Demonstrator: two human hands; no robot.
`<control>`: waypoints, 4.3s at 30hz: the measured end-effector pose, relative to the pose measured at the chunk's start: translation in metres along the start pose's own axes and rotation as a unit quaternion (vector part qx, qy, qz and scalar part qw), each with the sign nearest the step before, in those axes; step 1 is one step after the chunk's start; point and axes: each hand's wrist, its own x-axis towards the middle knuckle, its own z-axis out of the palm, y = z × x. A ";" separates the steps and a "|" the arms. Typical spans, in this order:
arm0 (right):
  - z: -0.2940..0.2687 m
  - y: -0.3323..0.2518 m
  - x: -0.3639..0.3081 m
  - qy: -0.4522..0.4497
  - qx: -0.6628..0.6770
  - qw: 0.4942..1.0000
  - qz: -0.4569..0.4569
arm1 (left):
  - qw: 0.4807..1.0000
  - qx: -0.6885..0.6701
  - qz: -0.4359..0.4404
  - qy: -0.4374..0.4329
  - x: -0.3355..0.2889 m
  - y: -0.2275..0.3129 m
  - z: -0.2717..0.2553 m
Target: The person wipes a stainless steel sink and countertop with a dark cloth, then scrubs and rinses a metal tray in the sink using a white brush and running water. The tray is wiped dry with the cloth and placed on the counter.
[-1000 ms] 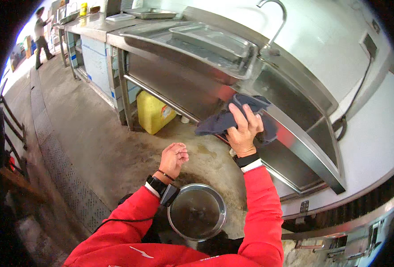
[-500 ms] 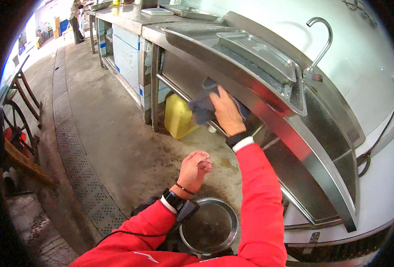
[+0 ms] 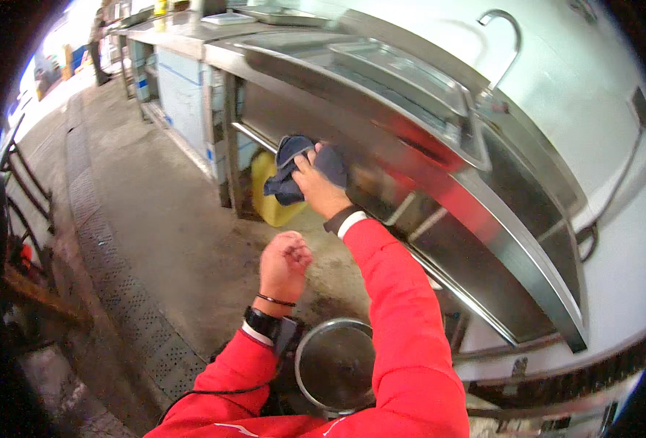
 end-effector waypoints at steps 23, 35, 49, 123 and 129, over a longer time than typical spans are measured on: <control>-0.272 -0.065 -0.395 -0.044 -0.156 0.890 0.426 | 0.981 0.180 -0.070 0.030 0.005 -0.020 -0.051; -0.527 -0.076 -0.439 0.422 -0.156 0.724 0.522 | 0.611 0.484 0.489 -0.391 -0.103 -0.051 0.190; -0.513 0.022 -0.472 0.031 -0.214 0.728 0.651 | 0.380 0.674 0.498 -0.391 -0.046 -0.085 0.277; -0.473 0.204 -0.431 -0.178 -0.135 0.583 0.781 | 0.337 0.885 0.217 -0.237 -0.036 -0.116 0.343; -0.504 0.109 -0.413 -0.212 -0.145 0.574 0.778 | 0.370 0.863 0.231 -0.256 -0.035 -0.111 0.342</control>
